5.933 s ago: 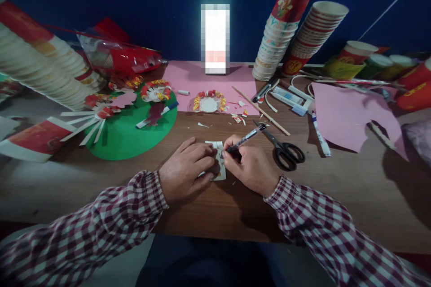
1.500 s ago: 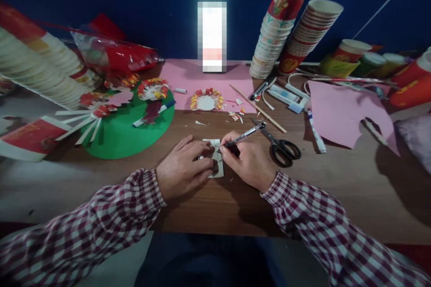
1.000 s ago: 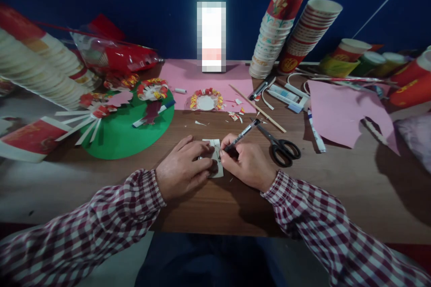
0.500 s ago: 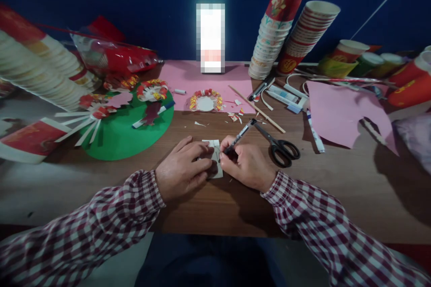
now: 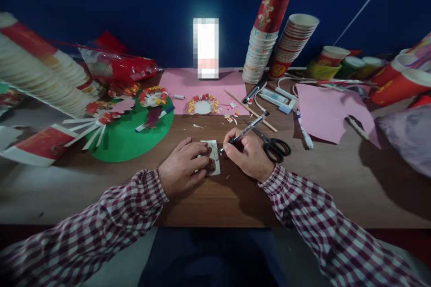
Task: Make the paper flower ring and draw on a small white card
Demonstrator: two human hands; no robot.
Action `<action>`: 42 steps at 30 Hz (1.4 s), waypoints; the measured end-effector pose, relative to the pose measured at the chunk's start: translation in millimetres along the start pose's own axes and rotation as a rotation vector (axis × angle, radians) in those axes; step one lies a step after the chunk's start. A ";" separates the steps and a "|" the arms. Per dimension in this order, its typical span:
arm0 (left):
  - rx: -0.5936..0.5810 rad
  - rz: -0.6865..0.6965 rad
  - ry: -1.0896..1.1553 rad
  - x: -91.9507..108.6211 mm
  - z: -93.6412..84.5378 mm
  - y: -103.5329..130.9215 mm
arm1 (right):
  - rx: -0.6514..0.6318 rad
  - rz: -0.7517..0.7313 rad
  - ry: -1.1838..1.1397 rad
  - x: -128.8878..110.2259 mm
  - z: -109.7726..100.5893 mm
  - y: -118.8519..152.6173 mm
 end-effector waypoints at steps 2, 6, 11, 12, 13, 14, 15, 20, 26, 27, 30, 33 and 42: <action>0.029 -0.001 -0.006 -0.6 1.6 0.4 | 0.007 0.045 -0.057 -0.7 -2.5 3.9; 0.049 0.017 -0.035 -1.0 3.3 1.0 | 0.030 0.126 -0.087 -2.9 -4.2 17.9; 0.073 0.015 -0.060 0.2 3.0 0.9 | 0.087 0.072 0.116 -5.3 5.3 30.6; 0.076 0.015 -0.065 0.3 3.1 0.8 | 0.088 0.046 0.172 -6.2 7.8 31.1; 0.076 0.018 -0.069 0.3 3.2 0.8 | 0.083 0.018 0.224 -7.4 10.0 31.1; 0.077 0.022 -0.073 0.3 3.4 0.8 | 0.075 -0.007 0.268 -8.7 12.0 30.7; 0.077 0.025 -0.075 0.1 3.7 0.8 | 0.063 -0.025 0.299 -10.0 13.5 30.3; 0.075 0.023 -0.072 -0.8 4.6 1.3 | 0.044 -0.051 0.335 -12.0 16.3 28.9; 0.058 0.021 -0.063 1.0 2.1 0.2 | 0.043 -0.045 0.355 -8.4 17.0 29.7; 0.052 0.021 -0.062 1.4 1.4 0.0 | 0.039 -0.039 0.350 -8.2 16.8 29.8; 0.033 0.014 -0.060 2.1 -0.5 -0.2 | 0.026 -0.027 0.339 -8.2 16.3 29.8; 0.032 0.012 -0.059 2.1 -0.8 0.0 | 0.037 -0.045 0.361 -7.8 16.0 29.4; 0.041 0.016 -0.056 1.5 1.7 0.3 | 0.057 -0.091 0.392 -6.4 16.7 28.9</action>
Point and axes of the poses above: each hand's wrist, its own y-axis away from the middle knuckle, its own z-axis out of the palm, x = y × z, the point moved 1 cm from there along -y, towards the middle knuckle
